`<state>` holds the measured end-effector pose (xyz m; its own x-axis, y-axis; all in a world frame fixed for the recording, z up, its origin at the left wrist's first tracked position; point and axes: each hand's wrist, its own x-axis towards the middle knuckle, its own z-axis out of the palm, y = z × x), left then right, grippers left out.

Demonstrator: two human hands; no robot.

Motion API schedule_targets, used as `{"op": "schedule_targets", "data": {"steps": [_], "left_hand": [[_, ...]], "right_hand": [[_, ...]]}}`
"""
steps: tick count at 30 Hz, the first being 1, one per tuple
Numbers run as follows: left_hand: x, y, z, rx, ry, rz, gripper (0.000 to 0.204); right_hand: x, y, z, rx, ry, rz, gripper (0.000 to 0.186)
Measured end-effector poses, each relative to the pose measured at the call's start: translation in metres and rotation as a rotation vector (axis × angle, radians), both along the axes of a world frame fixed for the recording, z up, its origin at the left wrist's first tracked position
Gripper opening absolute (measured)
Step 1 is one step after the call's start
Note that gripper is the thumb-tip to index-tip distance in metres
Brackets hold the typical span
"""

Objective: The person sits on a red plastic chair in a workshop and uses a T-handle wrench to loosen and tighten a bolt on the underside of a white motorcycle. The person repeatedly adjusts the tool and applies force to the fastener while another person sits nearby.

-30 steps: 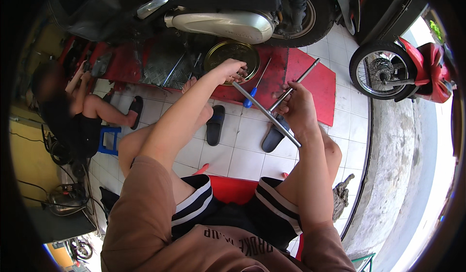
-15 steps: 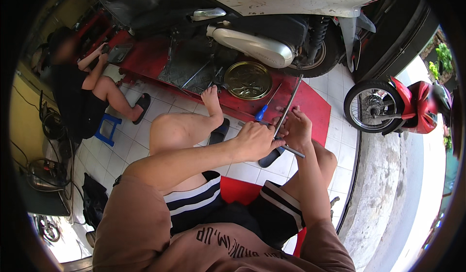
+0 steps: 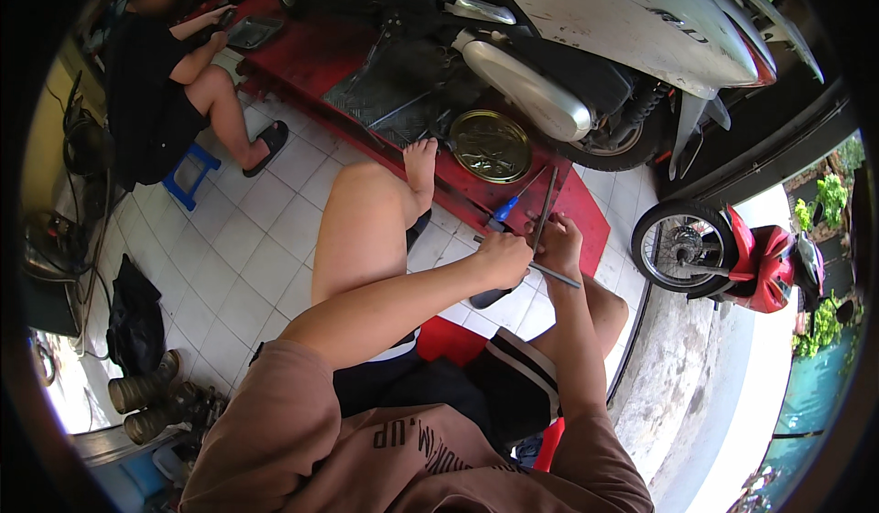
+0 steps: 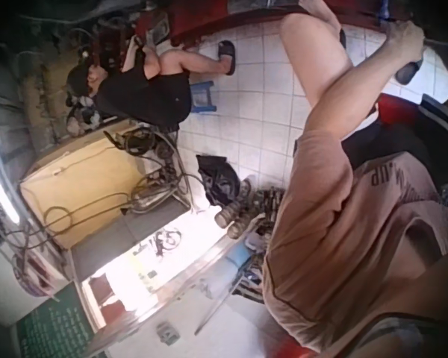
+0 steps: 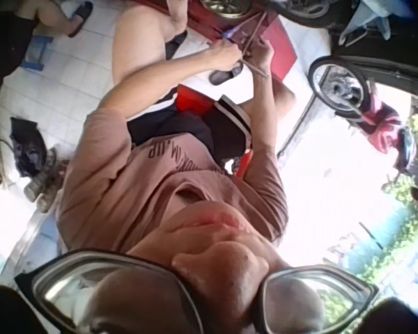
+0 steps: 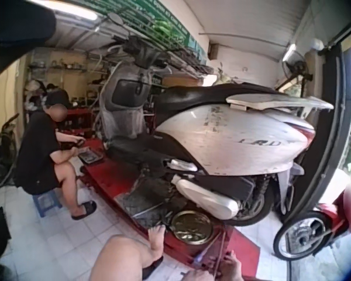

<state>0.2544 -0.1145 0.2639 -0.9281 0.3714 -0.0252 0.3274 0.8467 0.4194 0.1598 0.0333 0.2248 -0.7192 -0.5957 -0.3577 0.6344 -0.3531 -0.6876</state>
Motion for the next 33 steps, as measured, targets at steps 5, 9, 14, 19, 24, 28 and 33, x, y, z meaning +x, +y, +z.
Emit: {"op": "schedule_targets", "data": {"steps": [5, 9, 14, 19, 24, 28, 33], "left_hand": [[-0.004, 0.0, -0.009, -0.029, -0.048, 0.001, 0.029], [-0.007, 0.0, -0.011, -0.079, -0.044, 0.024, 0.023], [0.003, -0.003, 0.015, -0.102, 0.081, 0.072, 0.014], [0.002, -0.033, 0.051, -0.086, 0.272, 0.189, 0.01], [0.013, -0.12, 0.093, 0.009, 0.541, 0.38, 0.01], [0.03, -0.201, 0.103, 0.194, 0.49, 0.688, 0.015], [0.01, -0.237, 0.02, 0.689, 0.505, 1.122, 0.029]], "right_hand": [[-0.003, -0.003, -0.01, 0.062, -0.018, 0.016, 0.06], [0.003, -0.016, -0.019, 0.12, 0.013, -0.023, 0.054], [-0.001, -0.015, -0.026, 0.163, 0.111, -0.002, 0.038], [-0.013, -0.056, 0.003, 0.185, 0.185, 0.091, 0.032], [-0.024, -0.152, 0.031, -0.125, 0.27, 0.153, 0.032], [0.016, -0.253, 0.105, -0.004, 0.217, 0.116, 0.021], [-0.036, -0.311, 0.039, -0.056, 0.165, 0.258, 0.012]]}}
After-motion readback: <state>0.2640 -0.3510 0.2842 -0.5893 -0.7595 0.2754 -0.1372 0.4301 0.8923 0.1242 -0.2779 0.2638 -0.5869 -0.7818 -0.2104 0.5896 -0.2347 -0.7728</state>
